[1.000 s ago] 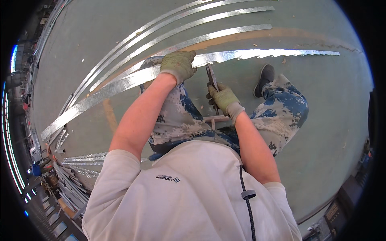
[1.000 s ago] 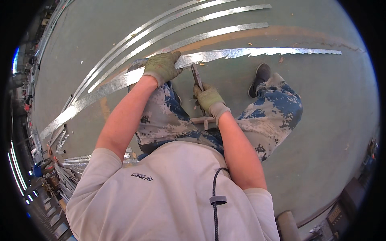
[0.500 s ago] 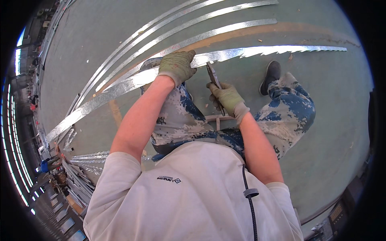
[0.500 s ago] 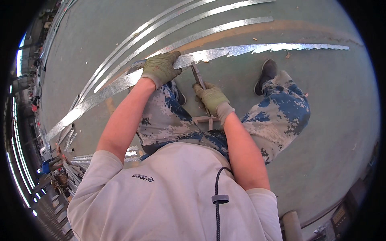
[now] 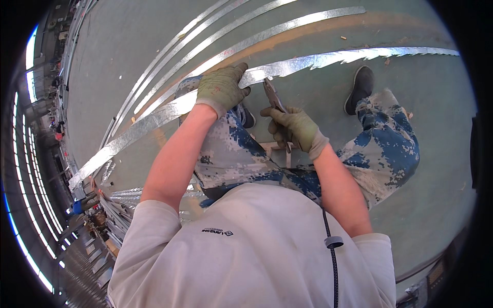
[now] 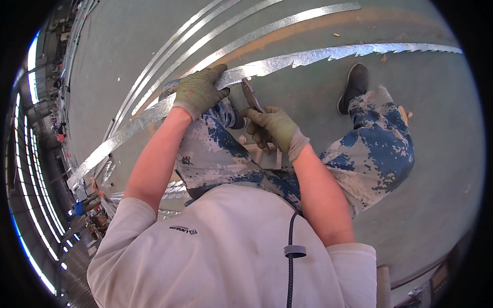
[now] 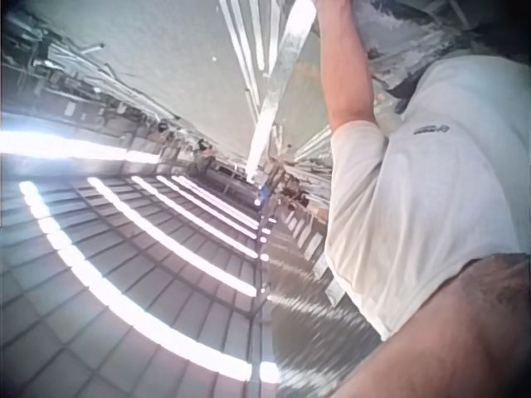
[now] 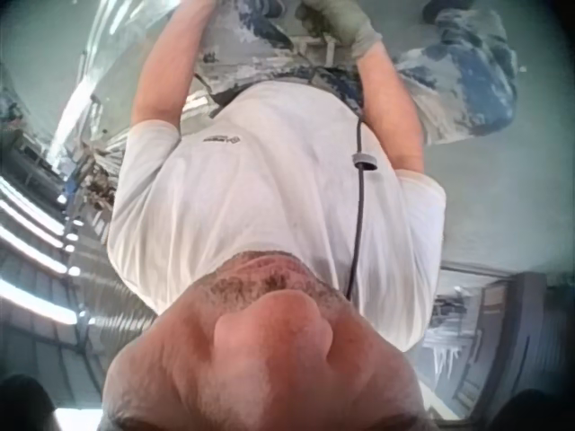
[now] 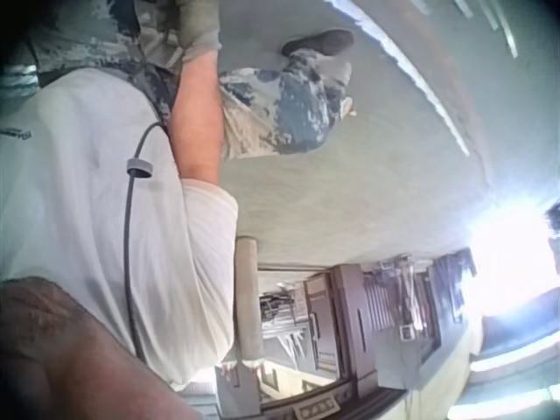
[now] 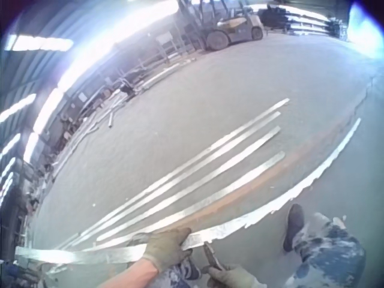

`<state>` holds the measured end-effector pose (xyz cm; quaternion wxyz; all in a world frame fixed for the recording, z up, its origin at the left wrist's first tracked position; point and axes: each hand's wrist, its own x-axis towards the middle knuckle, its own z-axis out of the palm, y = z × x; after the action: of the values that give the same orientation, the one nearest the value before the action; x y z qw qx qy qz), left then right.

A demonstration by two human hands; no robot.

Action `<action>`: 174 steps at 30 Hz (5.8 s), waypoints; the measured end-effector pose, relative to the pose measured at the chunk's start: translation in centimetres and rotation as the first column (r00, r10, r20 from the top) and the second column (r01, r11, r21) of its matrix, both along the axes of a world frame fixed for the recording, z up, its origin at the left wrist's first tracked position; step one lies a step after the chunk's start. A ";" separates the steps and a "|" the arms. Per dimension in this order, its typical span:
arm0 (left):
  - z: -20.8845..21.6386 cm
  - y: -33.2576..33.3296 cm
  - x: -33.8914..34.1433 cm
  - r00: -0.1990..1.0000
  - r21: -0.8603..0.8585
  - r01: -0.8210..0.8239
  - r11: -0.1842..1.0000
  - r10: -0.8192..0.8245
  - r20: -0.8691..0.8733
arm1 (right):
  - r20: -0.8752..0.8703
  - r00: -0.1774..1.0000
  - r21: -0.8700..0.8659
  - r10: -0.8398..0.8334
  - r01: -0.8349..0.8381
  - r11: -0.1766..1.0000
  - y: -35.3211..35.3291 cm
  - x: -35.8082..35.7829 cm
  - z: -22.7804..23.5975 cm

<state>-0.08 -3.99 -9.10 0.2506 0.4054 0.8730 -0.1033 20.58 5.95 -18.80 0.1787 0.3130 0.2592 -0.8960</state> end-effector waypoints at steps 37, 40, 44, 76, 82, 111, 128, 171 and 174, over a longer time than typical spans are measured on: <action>2.0 -1.9 0.5 0.975 0.036 0.119 0.992 -0.110 -0.193 | -0.182 0.980 -0.245 -0.074 0.028 0.969 -0.7 0.6 1.1; 2.7 -4.4 -0.2 0.948 0.114 0.146 0.983 -0.106 -0.299 | -0.197 0.975 -0.261 -0.108 0.054 0.964 -0.2 1.0 2.2; 4.4 -5.5 -0.6 0.960 0.136 0.033 0.990 0.006 -0.281 | -0.208 0.967 -0.200 -0.149 0.107 0.974 0.9 1.8 2.4; -1.8 -2.3 -0.3 0.995 0.134 0.074 0.988 -0.063 -0.082 | 0.182 0.982 0.467 0.051 -0.132 0.874 0.4 1.4 -2.5; -2.8 -2.7 -0.3 0.994 0.185 0.084 0.979 -0.071 -0.079 | 0.163 0.985 0.483 0.053 -0.126 0.867 0.0 1.2 -1.7; -3.7 -2.8 -0.7 0.993 0.209 0.105 0.972 -0.092 -0.071 | 0.227 0.972 0.542 -0.055 -0.080 0.837 -1.2 0.2 -0.9; -2.3 -2.7 -0.7 0.997 0.170 0.063 0.983 -0.070 0.039 | 0.375 0.906 0.505 -0.199 -0.019 0.863 -3.3 -1.4 1.3; -2.2 -0.9 -0.3 0.998 0.095 0.054 0.994 -0.057 0.033 | 0.290 0.957 0.698 -0.011 -0.203 0.687 -2.3 -0.3 -2.5; -2.2 -0.6 -0.4 0.998 0.076 0.052 0.996 -0.054 0.032 | 0.275 0.961 0.679 -0.002 -0.193 0.708 -1.9 -0.3 -2.4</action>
<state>-0.51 -4.62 -11.26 0.2473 0.4393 0.8608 -0.0701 20.30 4.03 -21.21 0.1251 0.4558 0.5698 -0.6722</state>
